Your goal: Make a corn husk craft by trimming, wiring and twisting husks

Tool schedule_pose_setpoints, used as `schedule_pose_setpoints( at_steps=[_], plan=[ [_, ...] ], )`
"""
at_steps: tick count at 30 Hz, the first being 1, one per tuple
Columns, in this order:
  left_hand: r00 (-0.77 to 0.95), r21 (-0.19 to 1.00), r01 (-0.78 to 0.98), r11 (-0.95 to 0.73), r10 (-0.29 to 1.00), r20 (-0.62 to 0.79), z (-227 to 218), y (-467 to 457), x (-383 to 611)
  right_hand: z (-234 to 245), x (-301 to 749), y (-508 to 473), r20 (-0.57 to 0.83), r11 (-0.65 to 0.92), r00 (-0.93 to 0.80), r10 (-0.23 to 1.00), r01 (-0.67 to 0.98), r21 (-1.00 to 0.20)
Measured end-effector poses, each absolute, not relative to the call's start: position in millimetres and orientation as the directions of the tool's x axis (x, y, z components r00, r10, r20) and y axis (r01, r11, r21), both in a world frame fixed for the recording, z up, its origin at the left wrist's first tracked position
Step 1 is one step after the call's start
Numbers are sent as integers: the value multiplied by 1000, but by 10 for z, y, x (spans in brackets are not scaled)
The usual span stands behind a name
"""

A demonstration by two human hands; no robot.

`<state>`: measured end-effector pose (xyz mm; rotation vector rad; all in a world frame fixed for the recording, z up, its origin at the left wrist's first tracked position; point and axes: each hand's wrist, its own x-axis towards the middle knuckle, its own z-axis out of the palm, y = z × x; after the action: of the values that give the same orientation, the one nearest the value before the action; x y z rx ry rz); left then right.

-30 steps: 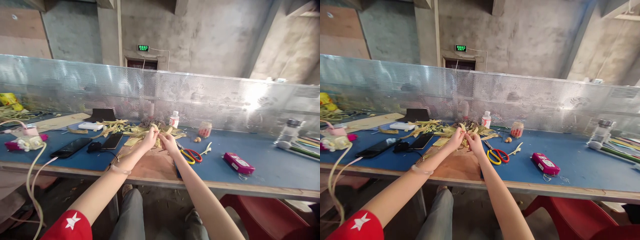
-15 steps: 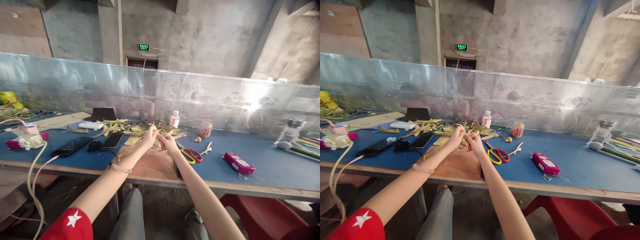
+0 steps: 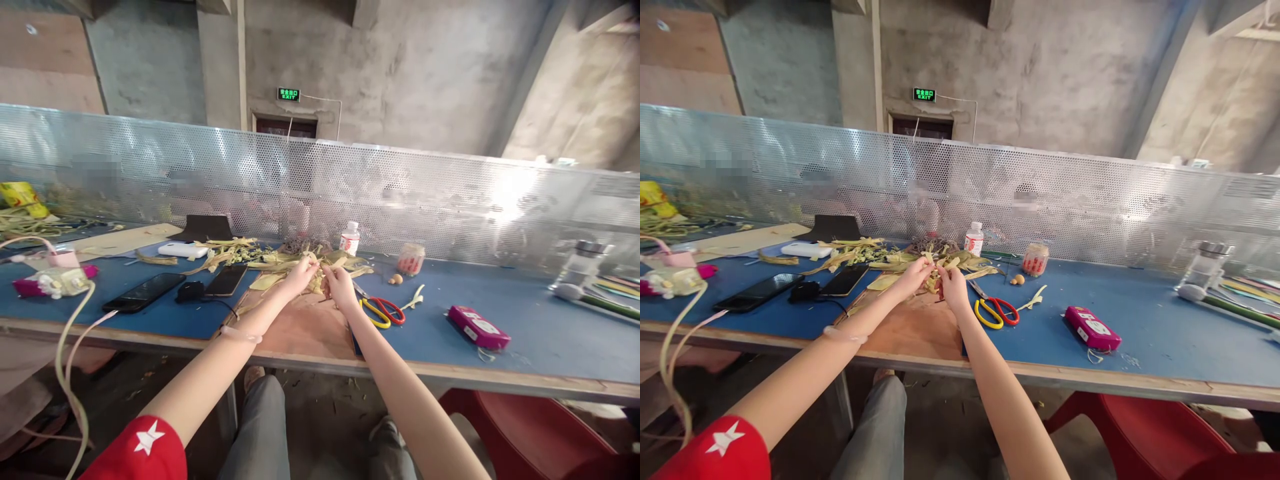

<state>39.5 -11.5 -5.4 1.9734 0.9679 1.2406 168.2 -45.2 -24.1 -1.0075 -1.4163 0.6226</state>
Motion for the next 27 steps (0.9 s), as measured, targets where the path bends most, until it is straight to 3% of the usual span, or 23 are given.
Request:
schedule_pose_setpoints(
  at_steps=[8,16,23,27],
  plan=[
    [293,778,270,-568,818,495,-39,-129,408,-205,1713,-479,597,482,245,764,398,-781],
    [306,804,237,-545,828,470,-64,-138,425,-231,1747,-438,614,457,296,732,455,-764],
    [311,825,201,-528,833,457,-55,-151,398,-229,1742,-447,580,475,204,789,397,-786],
    [349,850,129,-511,825,444,-58,-156,404,-214,1699,-490,505,484,52,861,217,-848]
  ],
)
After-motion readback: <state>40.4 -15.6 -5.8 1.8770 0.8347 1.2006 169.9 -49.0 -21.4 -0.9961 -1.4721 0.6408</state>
